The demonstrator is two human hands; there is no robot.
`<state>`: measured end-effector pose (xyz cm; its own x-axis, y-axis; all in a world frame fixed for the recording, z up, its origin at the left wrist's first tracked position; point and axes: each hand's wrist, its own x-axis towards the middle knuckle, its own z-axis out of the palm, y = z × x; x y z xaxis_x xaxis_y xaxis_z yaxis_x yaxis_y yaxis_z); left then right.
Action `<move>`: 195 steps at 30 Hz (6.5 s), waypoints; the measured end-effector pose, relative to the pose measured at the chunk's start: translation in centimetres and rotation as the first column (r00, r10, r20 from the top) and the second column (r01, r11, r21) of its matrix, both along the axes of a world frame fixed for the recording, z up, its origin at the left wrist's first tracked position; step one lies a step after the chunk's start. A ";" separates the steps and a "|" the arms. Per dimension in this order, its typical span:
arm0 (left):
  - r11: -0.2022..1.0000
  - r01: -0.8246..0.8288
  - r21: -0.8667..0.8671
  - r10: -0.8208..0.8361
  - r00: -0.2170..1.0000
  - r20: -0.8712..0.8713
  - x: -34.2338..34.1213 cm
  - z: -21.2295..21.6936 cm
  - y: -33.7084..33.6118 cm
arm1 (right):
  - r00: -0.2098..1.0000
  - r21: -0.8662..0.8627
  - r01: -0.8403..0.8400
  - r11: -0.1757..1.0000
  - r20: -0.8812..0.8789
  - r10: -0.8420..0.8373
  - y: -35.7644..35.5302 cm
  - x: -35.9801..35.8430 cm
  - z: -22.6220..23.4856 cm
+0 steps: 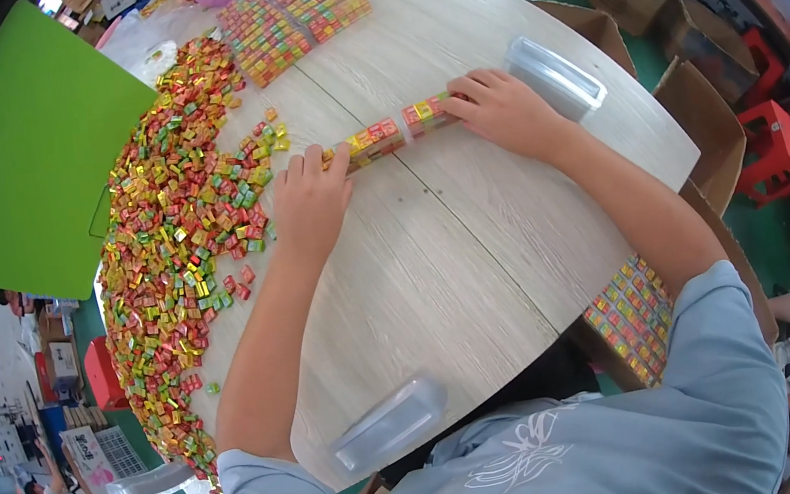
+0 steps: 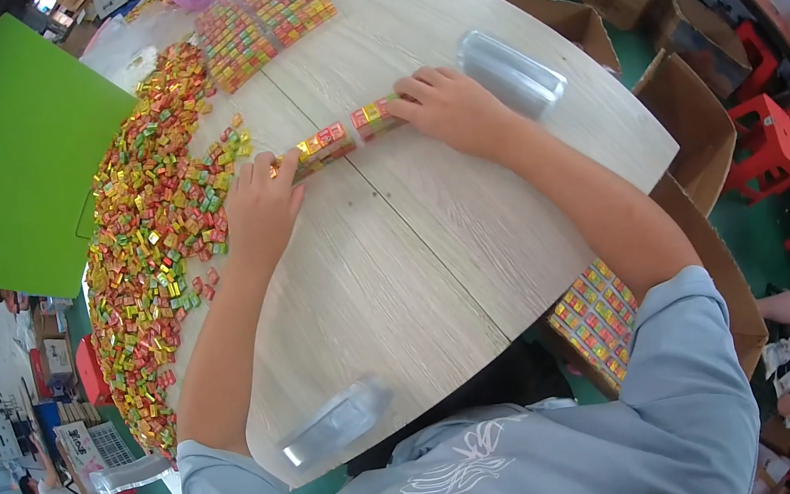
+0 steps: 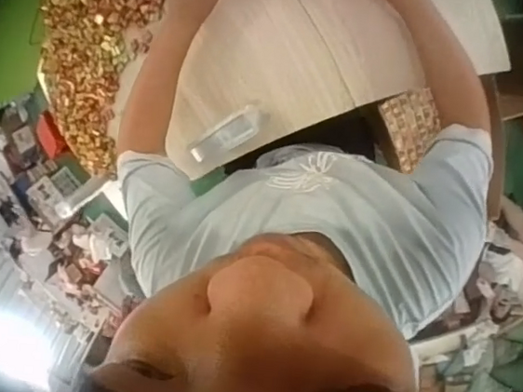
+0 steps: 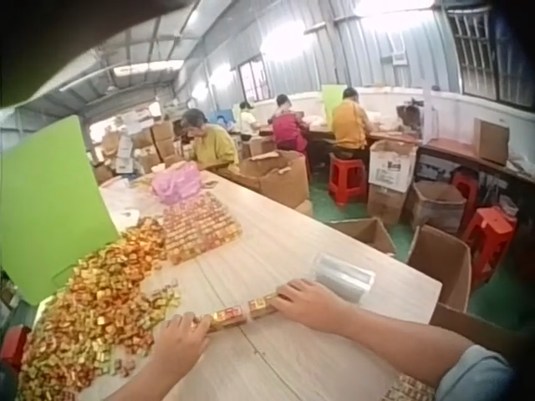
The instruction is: Picking up small toy boxes and arranging them to be inserted into plastic packaging sleeves.
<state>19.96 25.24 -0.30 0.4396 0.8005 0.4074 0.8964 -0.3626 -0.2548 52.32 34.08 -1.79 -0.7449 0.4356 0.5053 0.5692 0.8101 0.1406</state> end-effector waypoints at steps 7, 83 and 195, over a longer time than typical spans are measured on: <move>0.993 -0.115 -0.011 0.115 0.993 -0.008 -1.6 0.6 5.9 | 0.999 0.010 0.032 0.999 0.025 -0.032 9.0 -4.9 -0.1; 0.777 0.627 0.048 -0.508 0.581 0.636 5.1 17.3 -5.1 | 0.946 0.022 0.092 0.996 -0.314 -0.080 22.6 -13.1 -0.8; 0.755 -0.521 -0.398 0.645 0.702 0.303 -9.9 3.4 -32.7 | 0.944 -0.506 0.123 0.854 -0.206 -0.258 -3.1 -5.7 -2.3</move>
